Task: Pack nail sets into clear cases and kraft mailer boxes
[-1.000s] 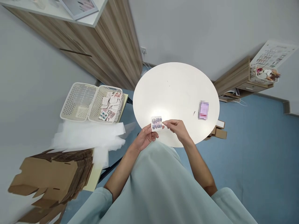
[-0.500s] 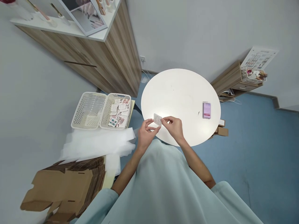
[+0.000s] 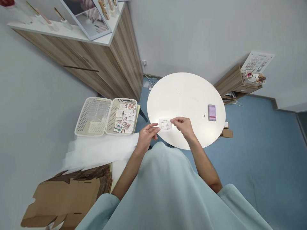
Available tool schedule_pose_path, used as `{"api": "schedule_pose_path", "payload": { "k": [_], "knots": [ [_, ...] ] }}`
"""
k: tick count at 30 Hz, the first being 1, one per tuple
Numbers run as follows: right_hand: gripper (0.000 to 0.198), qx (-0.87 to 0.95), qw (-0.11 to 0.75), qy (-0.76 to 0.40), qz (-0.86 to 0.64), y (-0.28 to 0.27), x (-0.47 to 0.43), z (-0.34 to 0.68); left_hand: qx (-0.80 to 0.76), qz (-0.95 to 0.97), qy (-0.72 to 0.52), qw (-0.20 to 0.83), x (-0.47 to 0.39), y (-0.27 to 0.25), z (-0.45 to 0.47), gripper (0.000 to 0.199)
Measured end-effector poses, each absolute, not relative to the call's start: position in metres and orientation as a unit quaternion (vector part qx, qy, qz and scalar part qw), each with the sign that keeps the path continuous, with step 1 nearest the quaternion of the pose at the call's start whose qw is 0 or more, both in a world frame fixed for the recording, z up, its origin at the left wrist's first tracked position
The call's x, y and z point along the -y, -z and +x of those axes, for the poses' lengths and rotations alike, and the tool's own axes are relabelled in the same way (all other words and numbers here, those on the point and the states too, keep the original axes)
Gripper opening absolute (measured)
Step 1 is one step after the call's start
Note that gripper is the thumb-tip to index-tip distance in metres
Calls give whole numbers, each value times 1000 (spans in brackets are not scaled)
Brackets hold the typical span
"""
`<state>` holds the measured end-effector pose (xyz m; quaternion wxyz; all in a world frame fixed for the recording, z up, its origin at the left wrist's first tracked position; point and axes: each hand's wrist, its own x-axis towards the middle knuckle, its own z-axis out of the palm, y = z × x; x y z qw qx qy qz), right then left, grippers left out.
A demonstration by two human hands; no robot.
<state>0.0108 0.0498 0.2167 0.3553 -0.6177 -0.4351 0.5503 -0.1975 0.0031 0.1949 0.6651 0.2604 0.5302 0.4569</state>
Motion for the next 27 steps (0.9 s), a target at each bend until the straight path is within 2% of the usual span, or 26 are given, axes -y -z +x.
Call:
{"api": "schedule_pose_path", "payload": {
  "k": [6, 11, 16, 22, 27],
  "knots": [
    [31, 429, 355, -633, -538, -218, -48, 13, -396, 270, -384, 789, -2, -194, -202, 73],
    [38, 437, 326, -656, -522, -217, -49, 11, -354, 285, -376, 807, 0, -191, -193, 83],
    [41, 453, 338, -590, -577, -211, -51, 12, -450, 296, -404, 739, -4, -191, -185, 83],
    [42, 492, 322, -559, -584, -213, -42, 12, -604, 333, -424, 587, -9, -184, -179, 89],
    [35, 526, 332, -519, -587, -208, -38, 3, -660, 389, -419, 487, -3, -180, -169, 80]
  ]
}}
